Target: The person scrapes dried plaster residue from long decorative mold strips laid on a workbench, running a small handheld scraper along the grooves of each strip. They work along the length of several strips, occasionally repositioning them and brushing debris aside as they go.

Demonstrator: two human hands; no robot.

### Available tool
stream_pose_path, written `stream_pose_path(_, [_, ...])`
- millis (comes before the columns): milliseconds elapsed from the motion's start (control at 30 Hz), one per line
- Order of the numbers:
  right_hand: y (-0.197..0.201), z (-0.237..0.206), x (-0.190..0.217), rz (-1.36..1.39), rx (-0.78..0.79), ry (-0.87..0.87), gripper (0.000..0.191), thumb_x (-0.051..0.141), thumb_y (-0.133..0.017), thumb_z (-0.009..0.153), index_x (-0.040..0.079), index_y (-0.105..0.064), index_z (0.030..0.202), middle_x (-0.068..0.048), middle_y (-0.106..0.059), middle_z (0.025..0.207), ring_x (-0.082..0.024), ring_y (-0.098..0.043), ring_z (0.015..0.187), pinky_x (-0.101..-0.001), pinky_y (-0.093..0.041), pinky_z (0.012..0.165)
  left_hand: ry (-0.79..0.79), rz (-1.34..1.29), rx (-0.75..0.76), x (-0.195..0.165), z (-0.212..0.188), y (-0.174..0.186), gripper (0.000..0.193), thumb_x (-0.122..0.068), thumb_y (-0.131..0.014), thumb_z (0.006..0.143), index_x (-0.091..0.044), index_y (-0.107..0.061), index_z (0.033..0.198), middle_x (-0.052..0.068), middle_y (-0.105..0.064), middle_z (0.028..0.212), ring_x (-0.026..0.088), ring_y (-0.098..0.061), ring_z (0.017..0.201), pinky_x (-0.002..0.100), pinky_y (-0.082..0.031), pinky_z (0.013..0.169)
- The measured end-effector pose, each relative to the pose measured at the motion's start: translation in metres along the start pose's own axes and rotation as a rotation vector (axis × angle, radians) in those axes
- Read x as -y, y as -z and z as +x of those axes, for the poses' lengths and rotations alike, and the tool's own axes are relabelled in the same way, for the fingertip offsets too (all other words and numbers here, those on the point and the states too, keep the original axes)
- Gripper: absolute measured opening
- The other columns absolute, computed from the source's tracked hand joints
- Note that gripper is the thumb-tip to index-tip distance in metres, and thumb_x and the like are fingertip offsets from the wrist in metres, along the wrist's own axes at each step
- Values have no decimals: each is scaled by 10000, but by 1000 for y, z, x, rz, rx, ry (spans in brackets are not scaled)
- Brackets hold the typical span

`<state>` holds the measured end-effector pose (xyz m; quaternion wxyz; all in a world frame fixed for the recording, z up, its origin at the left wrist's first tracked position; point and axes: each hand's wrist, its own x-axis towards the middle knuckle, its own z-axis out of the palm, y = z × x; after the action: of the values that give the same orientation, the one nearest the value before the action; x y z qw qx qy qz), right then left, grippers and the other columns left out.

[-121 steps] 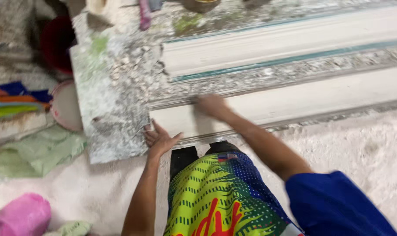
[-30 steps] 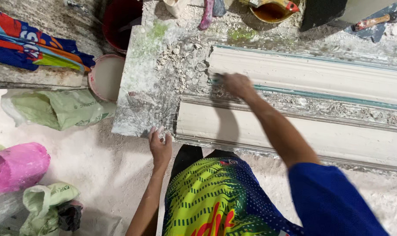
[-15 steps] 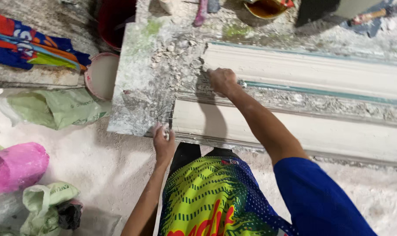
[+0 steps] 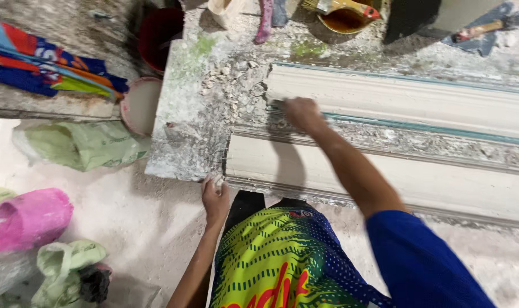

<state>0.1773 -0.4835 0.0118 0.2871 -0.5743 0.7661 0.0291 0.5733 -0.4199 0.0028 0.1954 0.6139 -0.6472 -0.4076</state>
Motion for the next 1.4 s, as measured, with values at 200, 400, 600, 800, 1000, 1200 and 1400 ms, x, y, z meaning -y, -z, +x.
stream_pose_path(200, [-13, 18, 28, -63, 34, -5, 306, 256, -441, 1083, 65, -644, 1209, -147, -714, 845, -262, -716, 718, -402, -577, 554, -41, -38, -42, -15, 14, 8, 339, -154, -675, 971, -3, -648, 1273, 150, -481, 1510, 252, -586, 1273, 345, -563, 873])
stream_pose_path(400, [-16, -128, -109, -161, 152, -24, 441, 127, -459, 1033, 226, -493, 1461, -129, -676, 725, -227, -641, 523, -341, -495, 378, 67, -40, -39, -2, -8, 16, 371, -118, -636, 965, 22, -626, 1308, 200, -427, 1475, 288, -520, 1332, 341, -590, 903])
stream_pose_path(600, [-11, -191, -195, 56, 170, -372, 426, 410, -311, 1126, 121, -565, 1310, -140, -693, 799, -199, -601, 518, -342, -512, 399, 231, 67, 7, 6, -17, 10, 396, -136, -640, 964, 35, -596, 1319, 187, -441, 1469, 294, -609, 1215, 328, -591, 896])
stream_pose_path(800, [-24, -75, -96, 112, 21, -74, 415, 427, -429, 1082, 111, -676, 1187, -184, -735, 902, -355, -737, 819, -514, -602, 699, 79, -5, -7, -12, 9, 0, 355, -145, -638, 976, 55, -627, 1269, 171, -440, 1513, 270, -622, 1215, 336, -577, 903])
stream_pose_path(1000, [-42, 5, 57, 167, 7, 34, 321, 347, -561, 989, 147, -617, 1234, -137, -709, 979, -278, -737, 806, -440, -624, 640, 37, 29, -9, -22, 11, 5, 349, -155, -631, 990, 27, -634, 1288, 187, -429, 1501, 273, -576, 1262, 339, -589, 914])
stream_pose_path(1200, [-64, -87, -47, 36, -64, 97, 237, 256, -558, 981, 81, -612, 1132, -132, -690, 960, -313, -687, 804, -494, -545, 618, 74, -10, -76, 11, -13, 14, 352, -145, -641, 963, 13, -640, 1277, 195, -465, 1449, 297, -582, 1246, 359, -588, 894])
stream_pose_path(1400, [-20, -203, -227, -223, 163, -335, 322, 252, -444, 1111, 101, -529, 1383, -168, -685, 907, -251, -704, 596, -393, -629, 463, 206, 22, -27, 28, -29, 13, 347, -166, -631, 988, 10, -635, 1286, 181, -487, 1422, 290, -591, 1245, 343, -585, 942])
